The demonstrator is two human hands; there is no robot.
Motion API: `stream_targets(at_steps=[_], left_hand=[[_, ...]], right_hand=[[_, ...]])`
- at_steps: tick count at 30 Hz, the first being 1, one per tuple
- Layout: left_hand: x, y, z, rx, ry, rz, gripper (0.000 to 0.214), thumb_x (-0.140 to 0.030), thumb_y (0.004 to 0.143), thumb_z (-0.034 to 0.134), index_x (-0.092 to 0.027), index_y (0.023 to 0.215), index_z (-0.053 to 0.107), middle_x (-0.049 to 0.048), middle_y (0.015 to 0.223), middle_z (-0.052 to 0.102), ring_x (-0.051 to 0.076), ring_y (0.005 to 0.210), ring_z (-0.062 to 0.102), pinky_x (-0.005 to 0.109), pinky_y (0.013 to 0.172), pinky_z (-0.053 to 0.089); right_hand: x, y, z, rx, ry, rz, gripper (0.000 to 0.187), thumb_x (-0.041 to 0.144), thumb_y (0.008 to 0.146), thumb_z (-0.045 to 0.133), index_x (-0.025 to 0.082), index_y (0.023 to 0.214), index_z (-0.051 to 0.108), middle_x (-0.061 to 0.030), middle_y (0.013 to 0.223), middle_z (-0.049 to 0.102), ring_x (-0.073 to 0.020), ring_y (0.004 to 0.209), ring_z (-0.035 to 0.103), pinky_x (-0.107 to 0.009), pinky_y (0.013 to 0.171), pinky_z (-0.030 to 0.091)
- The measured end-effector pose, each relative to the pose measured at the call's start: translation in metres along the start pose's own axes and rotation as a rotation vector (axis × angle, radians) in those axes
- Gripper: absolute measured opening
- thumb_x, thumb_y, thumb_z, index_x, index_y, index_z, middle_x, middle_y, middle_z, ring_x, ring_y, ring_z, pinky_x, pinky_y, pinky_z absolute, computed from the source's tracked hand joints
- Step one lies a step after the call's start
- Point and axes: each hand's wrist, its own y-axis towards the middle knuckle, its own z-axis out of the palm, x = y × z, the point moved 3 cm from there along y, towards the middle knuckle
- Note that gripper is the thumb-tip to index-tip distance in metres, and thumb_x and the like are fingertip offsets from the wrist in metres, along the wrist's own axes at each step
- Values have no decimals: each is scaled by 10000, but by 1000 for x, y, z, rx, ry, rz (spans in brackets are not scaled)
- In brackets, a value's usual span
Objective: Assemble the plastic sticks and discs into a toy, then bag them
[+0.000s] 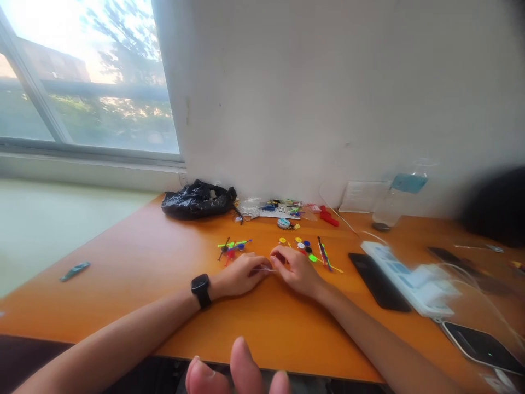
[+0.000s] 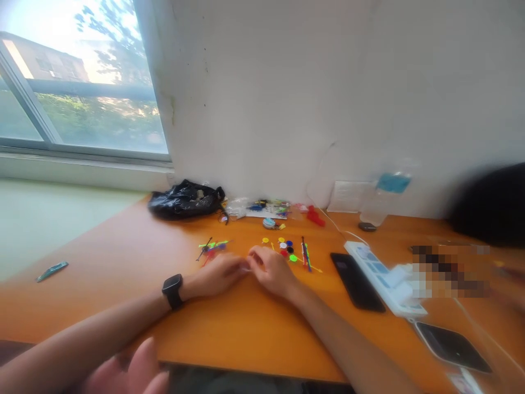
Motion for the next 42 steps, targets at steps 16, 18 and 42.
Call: stream_targets(at_steps=[16,18,42], left_hand=[[-1,0,-1,-10,87,-30,196,-313,1054,531,-217,1089,699,49,975,737,180,867,669,287,777,498],[0,0,-3,-27,142,-10,206,-322,1056,523,-214,1054,699,61,977,719,191,886,658,303,791,500],[5,3,-23,-160,390,-58,293,-360,1022,529,-250,838,729,98,829,649,263,853,539,429,847,449]], right_hand=[[-27,6,-26,-196,-419,122,153,206,1002,534,211,917,662,-50,859,682,-226,872,591,-324,753,396],[-35,6,-28,-154,-519,141,171,195,975,570,207,826,655,-61,847,682,-240,892,575,-334,747,382],[-32,3,-21,4,-666,214,245,236,940,669,206,699,636,-112,902,682,-288,960,572,-392,799,421]])
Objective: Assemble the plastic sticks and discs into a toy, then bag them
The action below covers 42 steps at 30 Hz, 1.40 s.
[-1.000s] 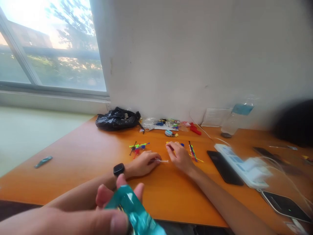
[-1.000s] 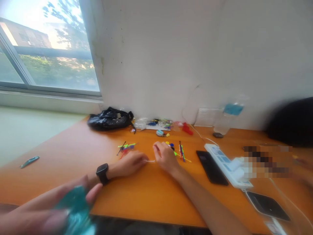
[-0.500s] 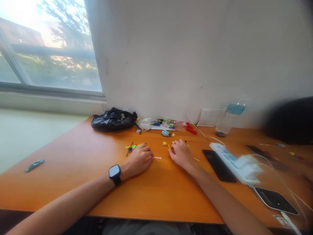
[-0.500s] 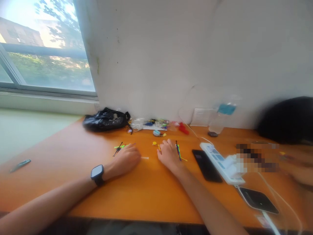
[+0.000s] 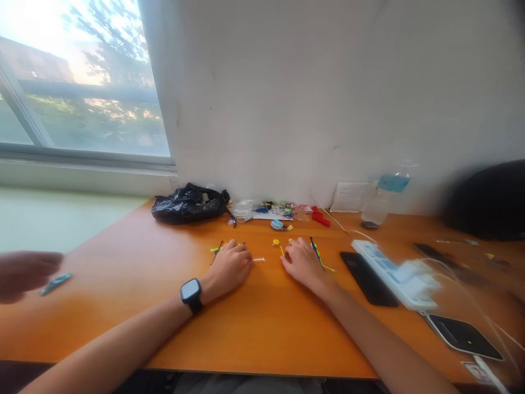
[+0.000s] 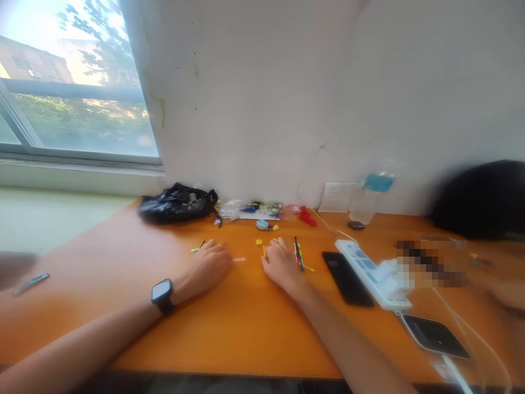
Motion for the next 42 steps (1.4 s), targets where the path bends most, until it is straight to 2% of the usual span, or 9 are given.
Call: stream_targets(at_steps=[5,12,18,20,24,29,32,37,42], left_hand=[[-6,0,-5,-56,71,-34,276,-289,1016,544,-232,792,694,94,862,661,265,876,518,432,820,428],[-8,0,-9,-42,154,-96,241,-265,1009,572,-215,781,632,71,939,681,264,916,517,418,821,399],[6,0,-4,-76,139,-156,133,-231,1006,554,-250,1095,651,66,1052,700,301,1043,527,452,897,418],[6,1,-4,-83,109,-132,191,-223,1004,543,-265,1156,652,70,1105,696,304,1082,533,465,934,432],[-7,2,-6,-46,-31,10,191,-216,1020,496,-250,1086,672,93,1107,683,273,1070,574,429,953,480],[-37,-6,0,201,-274,232,176,-223,1008,520,-243,1102,668,103,1144,680,239,1057,637,376,941,529],[-46,-11,3,272,-342,240,203,-224,994,547,-248,1164,656,107,1208,674,246,1127,636,370,973,534],[-38,-11,6,252,-311,196,260,-264,965,610,-248,1223,641,108,1264,661,263,1165,617,402,1043,513],[-22,-10,11,199,-213,134,385,-345,954,655,-250,1324,603,118,1364,628,294,1234,590,460,1099,485]], right_hand=[[1,-2,5,1,22,-6,276,186,920,672,211,658,591,-102,866,668,-278,946,581,-379,789,420],[7,-3,5,32,47,-15,238,144,933,605,199,701,606,-94,869,663,-258,943,600,-361,762,405],[7,-4,5,29,112,-15,164,158,936,613,199,778,617,-77,896,671,-242,931,604,-346,775,409],[8,-5,6,22,148,-50,157,158,956,600,203,805,615,-69,922,673,-237,955,601,-341,808,415],[11,-7,9,47,190,-89,183,142,988,560,206,821,598,-52,928,666,-219,928,590,-332,812,415],[17,-8,6,43,195,-117,130,147,995,570,203,888,619,-63,959,668,-234,981,574,-343,853,414],[19,-9,6,39,235,-142,117,161,1002,581,209,903,622,-50,974,668,-227,992,570,-332,860,414],[19,-8,4,8,212,-166,151,148,1025,525,207,910,604,-64,971,680,-231,968,579,-334,864,409],[5,1,1,-34,216,2,162,186,1063,437,197,1023,594,-75,938,698,-233,872,631,-322,765,400]])
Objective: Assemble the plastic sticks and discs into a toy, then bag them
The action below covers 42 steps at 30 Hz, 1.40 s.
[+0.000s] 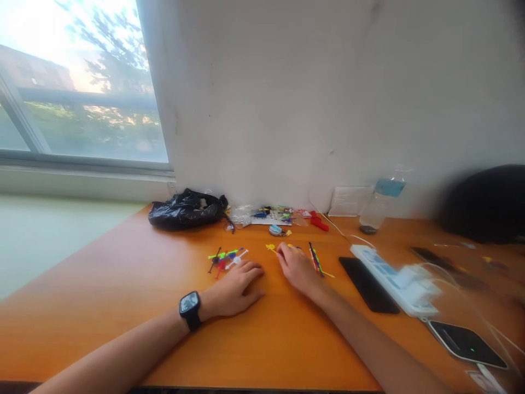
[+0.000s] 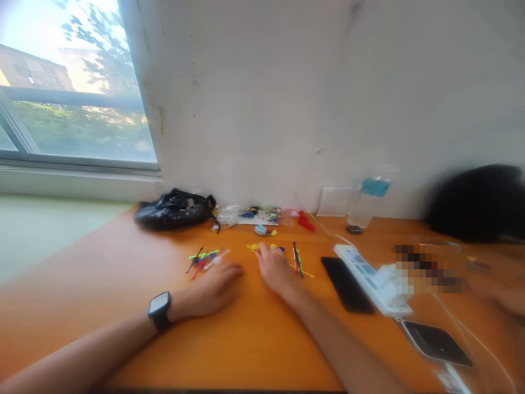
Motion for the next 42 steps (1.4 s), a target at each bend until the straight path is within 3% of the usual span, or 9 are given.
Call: stream_targets(at_steps=[5,10,19,23,28,33,37,42], left_hand=[[11,-2,4,-24,57,-35,418,-398,982,628,-246,1367,571,123,1422,599,302,1289,575,476,1134,466],[13,-5,5,-19,67,-60,516,-427,991,617,-219,1446,488,150,1447,583,319,1315,557,499,1148,452],[17,-6,7,8,87,-139,659,-478,981,624,-186,1526,398,202,1522,513,367,1424,485,535,1180,421],[16,-6,6,0,50,-144,692,-463,967,644,-178,1542,384,207,1542,496,367,1432,479,533,1188,411],[14,-3,4,-46,26,-131,529,-381,947,666,-191,1422,533,175,1400,606,348,1316,558,493,1101,476],[17,2,1,-145,-31,-151,148,-246,1016,529,-205,1061,664,97,1129,703,252,1063,651,389,941,522],[18,3,0,-171,-54,-182,101,-251,973,607,-197,896,644,54,957,706,218,917,647,346,838,505],[17,3,1,-196,-188,-283,138,-307,926,679,-181,883,641,16,819,679,160,737,598,276,664,456]], right_hand=[[-20,10,-1,-100,69,41,237,124,1038,394,202,1137,595,-103,1116,717,-251,1043,667,-326,829,437],[-32,16,10,-51,50,77,300,86,1005,425,198,1220,601,-129,1141,718,-263,1048,677,-329,843,453],[-20,16,14,17,123,24,256,100,1008,456,211,1173,616,-120,1064,679,-246,968,657,-311,820,448],[-8,6,7,92,241,-80,201,154,1042,432,209,1127,606,-86,1007,666,-222,933,641,-316,839,458],[6,-4,0,147,409,-241,189,178,1048,429,238,1134,586,-71,1017,691,-226,934,647,-341,849,461],[-3,-1,4,57,367,-125,158,176,1029,403,230,1099,534,-54,942,646,-228,862,603,-349,788,412],[-2,1,3,63,427,-53,152,263,1060,395,233,954,499,-7,839,578,-199,772,530,-336,738,370],[14,-2,-1,97,664,-46,213,370,1088,411,232,956,507,15,863,527,-173,797,498,-311,759,385]])
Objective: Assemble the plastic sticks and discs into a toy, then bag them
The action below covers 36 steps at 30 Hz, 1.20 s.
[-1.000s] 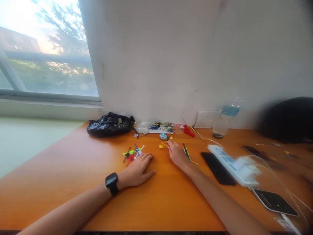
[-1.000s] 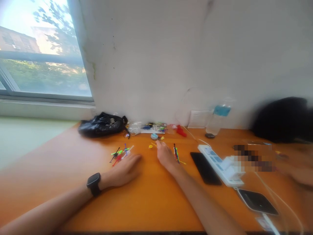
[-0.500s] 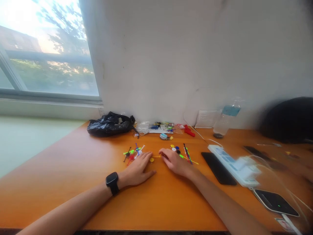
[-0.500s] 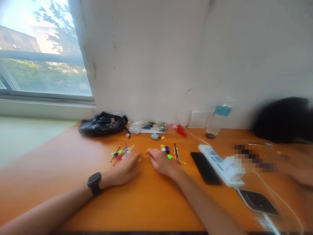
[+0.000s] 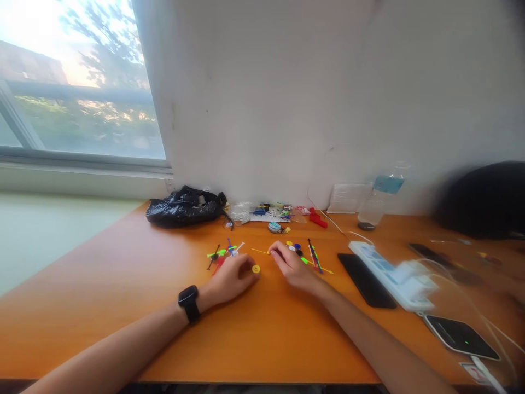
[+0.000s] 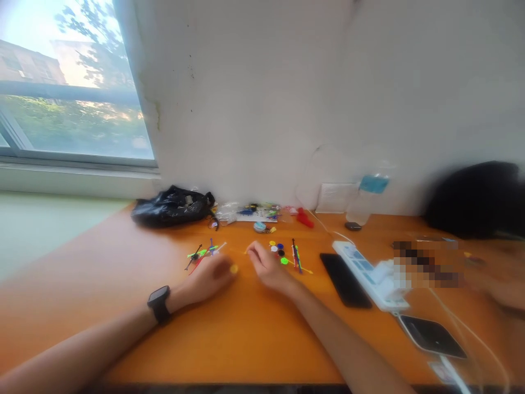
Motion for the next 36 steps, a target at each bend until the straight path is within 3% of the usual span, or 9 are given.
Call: stream_targets(at_steps=[6,9,12,18,25,29,36], left_hand=[[-2,-1,5,74,-316,-34,181,-230,856,714,-147,1013,679,32,851,704,138,710,613,245,639,487],[1,-1,8,124,-433,-56,222,-196,844,698,-130,1056,697,57,899,726,156,757,648,251,660,511],[3,0,7,84,-497,-55,194,-203,856,698,-137,1038,712,83,1016,747,193,894,688,280,762,549],[-7,2,-1,31,-448,-14,134,-208,858,717,-149,978,699,61,953,752,186,853,691,289,770,559],[-16,-1,-6,-35,-307,50,187,-330,956,666,-156,1005,714,68,937,760,179,838,695,279,753,569],[-17,-3,-5,-37,-251,64,170,-308,967,637,-164,992,725,58,903,764,165,805,699,261,734,579],[-20,-3,-5,-19,-256,78,157,-272,954,633,-165,1013,732,72,938,785,181,824,726,281,757,611]], right_hand=[[2,-7,15,143,234,69,208,418,1075,475,233,1001,534,22,880,541,-155,796,492,-285,754,403],[7,-8,17,188,241,38,225,421,1056,521,216,978,569,13,884,560,-156,805,498,-284,747,398],[12,-9,17,225,183,18,224,409,1037,558,204,955,599,20,833,536,-146,754,469,-279,697,371],[9,-12,19,227,128,51,172,355,1036,538,215,939,524,57,732,442,-127,655,395,-268,609,322],[11,-13,18,148,-98,-57,101,268,1015,541,218,928,534,24,783,576,-143,685,506,-278,643,360],[16,-14,15,134,-192,-106,61,223,999,543,215,944,571,-15,872,656,-165,749,574,-290,683,381],[16,-15,14,144,-233,-121,74,226,1008,525,225,950,571,-21,855,657,-176,728,575,-291,661,370]])
